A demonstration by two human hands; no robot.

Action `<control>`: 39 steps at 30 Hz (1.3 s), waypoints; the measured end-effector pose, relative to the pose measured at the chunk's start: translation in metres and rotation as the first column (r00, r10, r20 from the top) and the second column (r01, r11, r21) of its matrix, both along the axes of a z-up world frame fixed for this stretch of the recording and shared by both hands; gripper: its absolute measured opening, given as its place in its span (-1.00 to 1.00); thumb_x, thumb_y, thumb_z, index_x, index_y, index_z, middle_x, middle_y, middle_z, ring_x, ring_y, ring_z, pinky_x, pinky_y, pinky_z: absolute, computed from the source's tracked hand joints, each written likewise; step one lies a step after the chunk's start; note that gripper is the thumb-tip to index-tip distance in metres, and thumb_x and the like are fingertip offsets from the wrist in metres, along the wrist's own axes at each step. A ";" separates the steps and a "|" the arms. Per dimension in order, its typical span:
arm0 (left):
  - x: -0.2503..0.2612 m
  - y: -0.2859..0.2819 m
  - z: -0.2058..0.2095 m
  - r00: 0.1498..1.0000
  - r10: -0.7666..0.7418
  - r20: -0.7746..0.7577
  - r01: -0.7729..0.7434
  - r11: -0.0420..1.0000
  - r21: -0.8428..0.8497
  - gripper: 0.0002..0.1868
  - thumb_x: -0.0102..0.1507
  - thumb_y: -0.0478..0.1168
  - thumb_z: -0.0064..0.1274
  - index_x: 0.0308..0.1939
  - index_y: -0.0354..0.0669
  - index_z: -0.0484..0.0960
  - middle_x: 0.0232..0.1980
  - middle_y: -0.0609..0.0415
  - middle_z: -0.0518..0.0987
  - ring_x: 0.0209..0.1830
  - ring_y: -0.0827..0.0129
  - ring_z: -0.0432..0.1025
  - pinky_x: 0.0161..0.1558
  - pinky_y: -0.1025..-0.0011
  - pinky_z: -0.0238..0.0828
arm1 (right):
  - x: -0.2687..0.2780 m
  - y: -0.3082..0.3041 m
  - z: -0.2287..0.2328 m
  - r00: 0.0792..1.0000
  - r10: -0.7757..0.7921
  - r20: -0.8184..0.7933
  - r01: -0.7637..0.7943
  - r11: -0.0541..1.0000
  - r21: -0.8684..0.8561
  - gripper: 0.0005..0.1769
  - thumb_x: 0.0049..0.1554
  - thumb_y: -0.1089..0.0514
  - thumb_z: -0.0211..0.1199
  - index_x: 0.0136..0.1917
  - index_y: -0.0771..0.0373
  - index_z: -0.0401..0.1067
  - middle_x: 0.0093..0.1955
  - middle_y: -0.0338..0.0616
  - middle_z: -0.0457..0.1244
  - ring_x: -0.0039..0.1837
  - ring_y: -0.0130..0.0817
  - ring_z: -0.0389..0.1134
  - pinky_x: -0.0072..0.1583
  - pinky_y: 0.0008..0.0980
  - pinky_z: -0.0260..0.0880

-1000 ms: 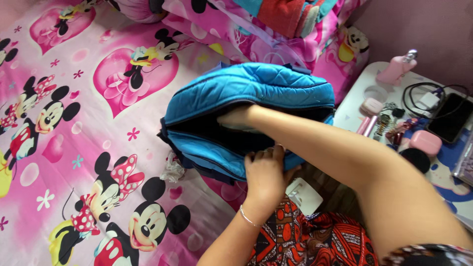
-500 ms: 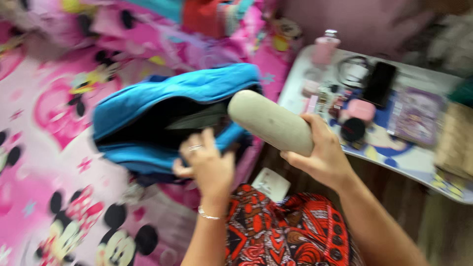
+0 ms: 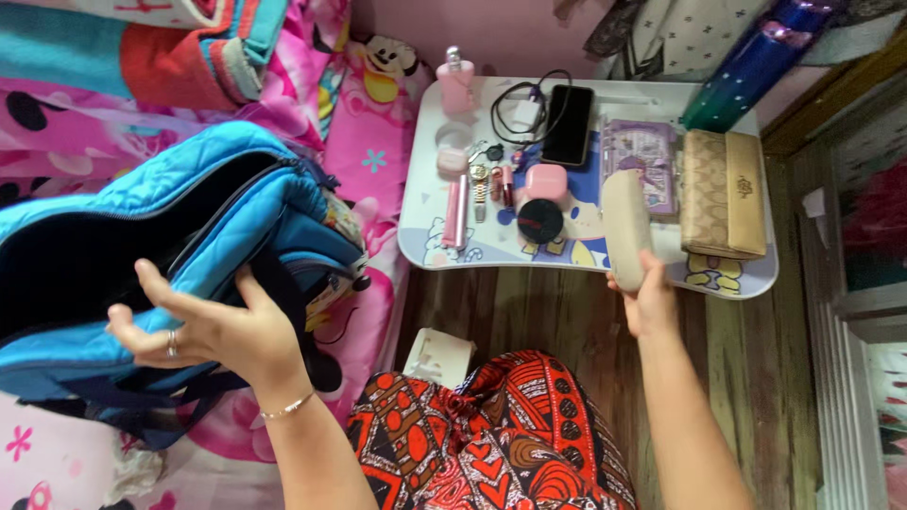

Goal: The person sits on a bed and packs a blue duffel bag, placing cosmetics, a phone, a water bottle, pouches, a selfie stick and other personal items from a small side table into the bag, then zips it closed.

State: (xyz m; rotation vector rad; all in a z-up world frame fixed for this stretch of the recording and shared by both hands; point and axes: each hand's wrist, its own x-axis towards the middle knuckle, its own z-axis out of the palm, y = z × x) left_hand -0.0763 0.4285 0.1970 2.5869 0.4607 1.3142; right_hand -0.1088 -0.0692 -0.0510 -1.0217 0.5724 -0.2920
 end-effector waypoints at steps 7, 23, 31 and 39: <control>-0.014 -0.020 -0.024 0.990 -0.104 0.100 0.104 0.995 -0.003 -0.26 0.35 -0.37 0.23 0.54 -0.25 0.18 0.50 -0.30 -0.12 0.64 -0.21 -0.27 0.60 -0.26 -0.47 | 0.060 -0.061 0.029 0.991 0.129 0.038 -0.133 0.980 0.148 -0.21 0.30 -0.34 -0.20 0.35 0.40 0.33 0.08 0.15 0.38 0.04 -0.04 0.46 0.01 -0.15 0.48; -0.025 -0.013 0.000 0.996 -0.061 -0.068 0.056 0.996 -0.063 -0.17 0.29 -0.23 0.38 0.52 -0.24 0.21 0.42 -0.30 0.05 0.62 -0.44 -0.28 0.47 -0.53 -0.61 | 0.150 -0.099 -0.007 0.951 -0.212 -0.227 0.064 0.849 -0.525 -0.31 0.28 -0.19 0.23 0.28 0.51 0.25 -0.06 0.19 0.37 -0.29 -0.02 0.46 -0.25 -0.11 0.49; -0.050 0.015 0.011 0.951 -0.157 -0.266 0.133 0.985 -0.106 -0.17 0.15 -0.19 0.35 0.47 -0.12 0.35 0.39 -0.15 0.23 0.59 -0.09 0.05 0.50 -0.54 -0.45 | 0.126 -0.030 0.077 0.903 -0.428 -0.045 -0.134 -0.180 -0.975 -0.29 -0.11 -0.07 0.58 0.03 0.58 0.45 -0.09 0.47 0.32 -0.09 0.45 0.36 -0.17 0.34 0.42; -0.077 0.028 -0.004 0.975 -0.157 -0.158 0.141 0.984 -0.108 -0.53 0.11 -0.23 0.28 0.11 0.08 0.60 0.38 -0.13 0.35 0.55 -0.15 0.08 0.40 -0.52 -0.56 | 0.093 0.260 0.287 0.505 0.850 0.152 0.205 0.054 -0.977 -0.54 -0.02 0.22 0.34 0.19 0.20 0.51 0.16 -0.06 0.35 0.28 -0.05 0.29 0.36 -0.04 0.23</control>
